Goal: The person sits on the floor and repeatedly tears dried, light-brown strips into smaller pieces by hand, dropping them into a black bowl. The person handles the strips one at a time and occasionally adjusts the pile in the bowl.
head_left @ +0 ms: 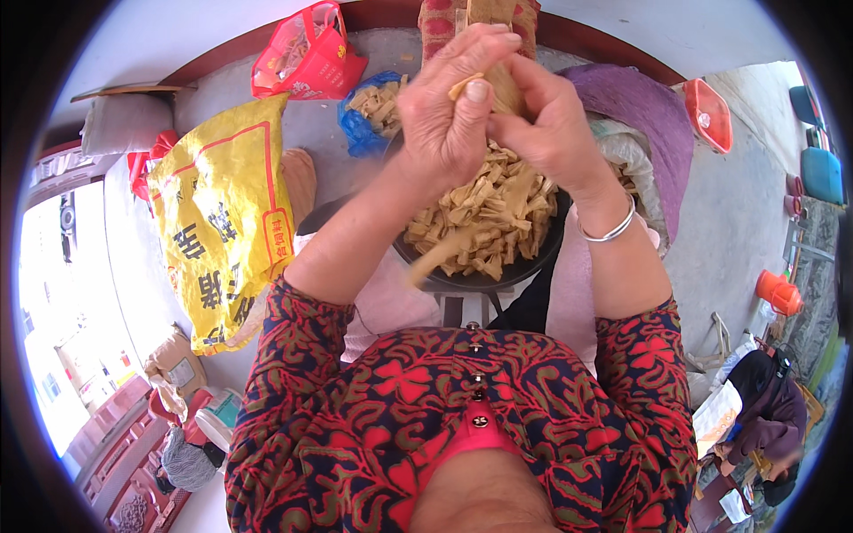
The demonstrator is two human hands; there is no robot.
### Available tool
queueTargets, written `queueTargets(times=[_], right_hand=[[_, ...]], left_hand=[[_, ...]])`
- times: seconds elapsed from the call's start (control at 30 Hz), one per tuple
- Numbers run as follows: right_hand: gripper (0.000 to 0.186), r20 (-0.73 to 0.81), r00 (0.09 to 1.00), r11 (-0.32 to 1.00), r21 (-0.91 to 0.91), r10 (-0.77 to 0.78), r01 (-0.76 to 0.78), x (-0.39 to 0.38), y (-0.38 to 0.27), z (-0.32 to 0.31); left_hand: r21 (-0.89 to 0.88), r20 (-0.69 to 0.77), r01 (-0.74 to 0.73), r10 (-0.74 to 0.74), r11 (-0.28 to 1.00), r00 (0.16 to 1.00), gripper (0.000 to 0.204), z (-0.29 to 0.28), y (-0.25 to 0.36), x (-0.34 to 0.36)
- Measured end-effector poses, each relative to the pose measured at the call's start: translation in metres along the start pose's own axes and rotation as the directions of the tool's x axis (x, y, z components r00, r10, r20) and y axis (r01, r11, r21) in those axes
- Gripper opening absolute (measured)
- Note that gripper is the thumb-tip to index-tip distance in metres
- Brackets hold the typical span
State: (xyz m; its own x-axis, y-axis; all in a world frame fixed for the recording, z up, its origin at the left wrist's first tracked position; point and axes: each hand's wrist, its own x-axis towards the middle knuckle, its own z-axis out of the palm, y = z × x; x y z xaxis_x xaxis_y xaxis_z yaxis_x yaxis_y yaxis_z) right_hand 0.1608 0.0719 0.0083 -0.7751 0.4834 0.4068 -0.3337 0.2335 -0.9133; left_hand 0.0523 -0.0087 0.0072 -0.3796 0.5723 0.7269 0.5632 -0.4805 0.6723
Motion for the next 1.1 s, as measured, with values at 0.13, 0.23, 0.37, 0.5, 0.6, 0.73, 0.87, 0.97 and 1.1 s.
queueTargets(times=[0.13, 0.23, 0.37, 0.5, 0.6, 0.73, 0.87, 0.97, 1.1], right_hand=[[0.026, -0.066, 0.997, 0.912, -0.404, 0.044, -0.067, -0.006, -0.01, 0.002], [0.028, -0.131, 0.991, 0.762, -0.643, -0.006, -0.081, -0.01, -0.003, 0.01], [0.028, -0.112, 0.993, 0.722, -0.69, -0.033, -0.054, -0.008, -0.001, 0.009], [0.029, -0.181, 0.967, 0.917, -0.326, 0.177, -0.229, -0.005, 0.007, -0.002], [0.034, -0.187, 0.911, 0.925, -0.026, 0.368, -0.379, -0.007, 0.005, 0.0], [0.035, -0.161, 0.872, 0.886, 0.024, 0.462, -0.464, -0.007, 0.009, 0.0], [0.03, 0.045, 0.686, 0.59, 0.472, 0.726, -0.655, -0.002, -0.003, -0.007], [0.025, 0.317, 0.582, 0.335, 0.577, 0.748, -0.745, -0.002, -0.008, -0.017], [0.018, 0.496, 0.622, 0.431, 0.452, 0.606, -0.781, -0.001, -0.008, -0.03]], left_hand=[[-0.132, 0.093, 0.492, -0.484, 0.861, 0.87, 0.042, 0.007, 0.019, -0.005], [-0.369, 0.277, 0.663, -0.604, 0.651, 0.747, 0.048, 0.006, 0.013, -0.001], [-0.516, 0.335, 0.746, -0.701, 0.422, 0.629, 0.044, 0.004, 0.009, -0.003], [-0.315, 0.401, 0.854, -0.757, 0.415, 0.516, 0.038, -0.008, 0.007, 0.004], [-0.082, 0.337, 0.85, -0.788, 0.521, 0.515, 0.027, -0.014, 0.003, 0.012], [0.331, 0.263, 0.622, -0.703, 0.709, 0.661, 0.023, -0.02, -0.002, 0.012], [0.435, 0.135, 0.347, -0.441, 0.831, 0.887, 0.015, -0.011, 0.0, 0.004], [0.282, 0.167, 0.095, -0.147, 0.955, 0.975, 0.013, -0.011, -0.002, 0.003], [0.169, 0.267, 0.215, -0.254, 0.962, 0.93, 0.013, -0.02, 0.001, 0.0]])
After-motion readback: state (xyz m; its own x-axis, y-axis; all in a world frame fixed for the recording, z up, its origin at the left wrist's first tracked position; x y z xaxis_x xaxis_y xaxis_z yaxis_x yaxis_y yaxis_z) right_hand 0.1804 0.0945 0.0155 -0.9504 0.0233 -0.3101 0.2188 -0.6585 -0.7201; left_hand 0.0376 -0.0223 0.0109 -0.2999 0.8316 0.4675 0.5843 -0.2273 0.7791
